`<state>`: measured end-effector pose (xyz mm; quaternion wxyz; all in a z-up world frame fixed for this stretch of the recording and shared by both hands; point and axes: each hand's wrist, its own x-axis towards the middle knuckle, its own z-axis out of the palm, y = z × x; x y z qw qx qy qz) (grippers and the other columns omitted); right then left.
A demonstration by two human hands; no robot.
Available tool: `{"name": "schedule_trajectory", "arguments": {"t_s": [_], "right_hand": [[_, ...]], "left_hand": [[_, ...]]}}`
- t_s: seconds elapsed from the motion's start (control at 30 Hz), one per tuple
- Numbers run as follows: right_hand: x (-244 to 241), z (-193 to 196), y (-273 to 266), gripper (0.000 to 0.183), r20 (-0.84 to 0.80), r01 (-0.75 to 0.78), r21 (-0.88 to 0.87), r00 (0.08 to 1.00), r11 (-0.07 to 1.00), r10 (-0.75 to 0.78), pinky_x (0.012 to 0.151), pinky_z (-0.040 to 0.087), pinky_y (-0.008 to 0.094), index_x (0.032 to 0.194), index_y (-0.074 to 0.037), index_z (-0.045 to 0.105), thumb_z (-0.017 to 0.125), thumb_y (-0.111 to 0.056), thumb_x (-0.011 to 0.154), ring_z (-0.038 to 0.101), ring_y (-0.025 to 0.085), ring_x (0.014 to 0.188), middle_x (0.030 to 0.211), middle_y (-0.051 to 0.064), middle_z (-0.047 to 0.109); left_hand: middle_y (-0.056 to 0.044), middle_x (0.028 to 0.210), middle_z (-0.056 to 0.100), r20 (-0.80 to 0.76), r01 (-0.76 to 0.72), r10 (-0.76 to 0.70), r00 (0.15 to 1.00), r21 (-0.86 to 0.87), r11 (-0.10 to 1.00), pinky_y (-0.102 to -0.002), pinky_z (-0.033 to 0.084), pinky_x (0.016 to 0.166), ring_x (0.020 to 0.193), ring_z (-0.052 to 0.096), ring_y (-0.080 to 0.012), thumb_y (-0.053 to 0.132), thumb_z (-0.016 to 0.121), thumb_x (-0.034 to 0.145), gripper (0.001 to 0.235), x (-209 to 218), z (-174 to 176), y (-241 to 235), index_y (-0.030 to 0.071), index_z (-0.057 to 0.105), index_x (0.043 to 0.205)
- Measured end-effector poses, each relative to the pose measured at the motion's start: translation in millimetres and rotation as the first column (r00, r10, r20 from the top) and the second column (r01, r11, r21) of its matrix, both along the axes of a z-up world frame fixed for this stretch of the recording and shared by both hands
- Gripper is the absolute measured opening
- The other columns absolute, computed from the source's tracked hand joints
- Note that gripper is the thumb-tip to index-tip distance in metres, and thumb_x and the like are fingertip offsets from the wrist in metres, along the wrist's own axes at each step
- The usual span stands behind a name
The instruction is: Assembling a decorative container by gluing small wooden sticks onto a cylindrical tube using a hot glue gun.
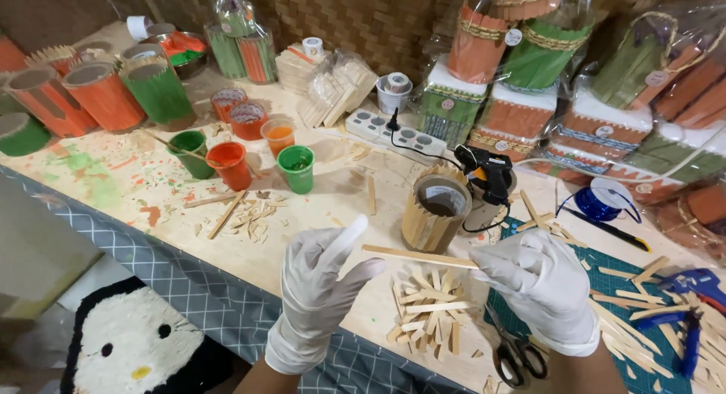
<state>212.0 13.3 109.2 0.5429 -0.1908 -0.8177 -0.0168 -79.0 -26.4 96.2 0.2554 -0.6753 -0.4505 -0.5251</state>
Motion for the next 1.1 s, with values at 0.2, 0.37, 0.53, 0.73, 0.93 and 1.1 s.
{"name": "schedule_trajectory", "arguments": {"t_s": [0.2,0.37,0.53,0.73,0.93,1.1], "right_hand": [[-12,26,-12,0.025,-0.004,-0.041,-0.088,0.999,0.995,0.041,0.063,0.05,0.025,0.103,0.001,0.074,0.081,0.008,0.08,0.073,0.013,0.076,0.089,0.003,0.076],[3,4,-5,0.032,-0.004,-0.098,-0.172,0.995,0.98,0.099,0.069,0.058,0.022,0.109,0.002,0.071,0.081,0.005,0.078,0.074,0.014,0.077,0.09,0.005,0.075],[32,-47,19,0.025,0.076,0.004,-0.39,0.997,0.921,0.027,0.087,0.057,0.025,0.104,-0.018,0.077,0.081,-0.013,0.08,0.069,0.016,0.097,0.109,-0.001,0.073],[27,29,4,0.023,-0.013,0.075,-0.324,0.996,0.943,-0.084,0.087,0.061,0.034,0.099,-0.005,0.062,0.076,-0.016,0.086,0.077,0.025,0.095,0.1,0.013,0.074],[61,26,6,0.016,-0.119,0.168,-0.34,0.968,0.925,-0.219,0.101,0.063,0.048,0.099,0.011,0.061,0.076,0.009,0.094,0.072,0.039,0.103,0.103,0.028,0.067],[68,34,11,0.009,0.039,0.434,-0.351,0.892,0.83,-0.45,0.108,0.054,0.039,0.114,0.006,0.074,0.08,0.005,0.107,0.067,0.025,0.111,0.117,0.018,0.074]], "left_hand": [[-0.006,0.112,0.06,0.02,0.19,-0.19,0.982,0.004,0.982,-0.038,0.058,0.077,0.096,0.06,-0.0258,0.024,0.083,0.094,0.041,-7,-1,1,0.011,0.064,0.128],[0.0,0.114,0.061,0.016,0.161,-0.161,0.987,-0.056,0.985,-0.035,0.058,0.08,0.093,0.064,-0.0215,0.033,0.074,0.097,0.027,-4,-7,-6,0.017,0.073,0.119],[0.004,0.107,0.062,-0.136,0.062,-0.086,0.987,-0.169,0.984,-0.033,0.053,0.07,0.081,0.059,-0.0178,0.027,0.08,0.095,0.023,-13,-28,-4,0.031,0.069,0.115],[-0.004,0.103,0.059,-0.232,0.048,-0.109,0.966,-0.254,0.966,-0.033,0.048,0.054,0.073,0.056,-0.0219,0.009,0.076,0.098,0.044,-72,-127,32,0.017,0.059,0.137],[-0.002,0.112,0.065,-0.567,-0.387,-0.013,0.824,-0.579,0.717,-0.045,0.052,0.062,0.083,0.06,-0.0297,0.035,0.058,0.096,0.043,-79,-148,30,0.022,0.062,0.137],[-0.007,0.112,0.062,-0.533,-0.359,-0.008,0.846,-0.58,0.731,-0.042,0.049,0.06,0.077,0.055,-0.0279,0.028,0.063,0.09,0.068,-61,-128,14,0.027,0.041,0.154]]}}
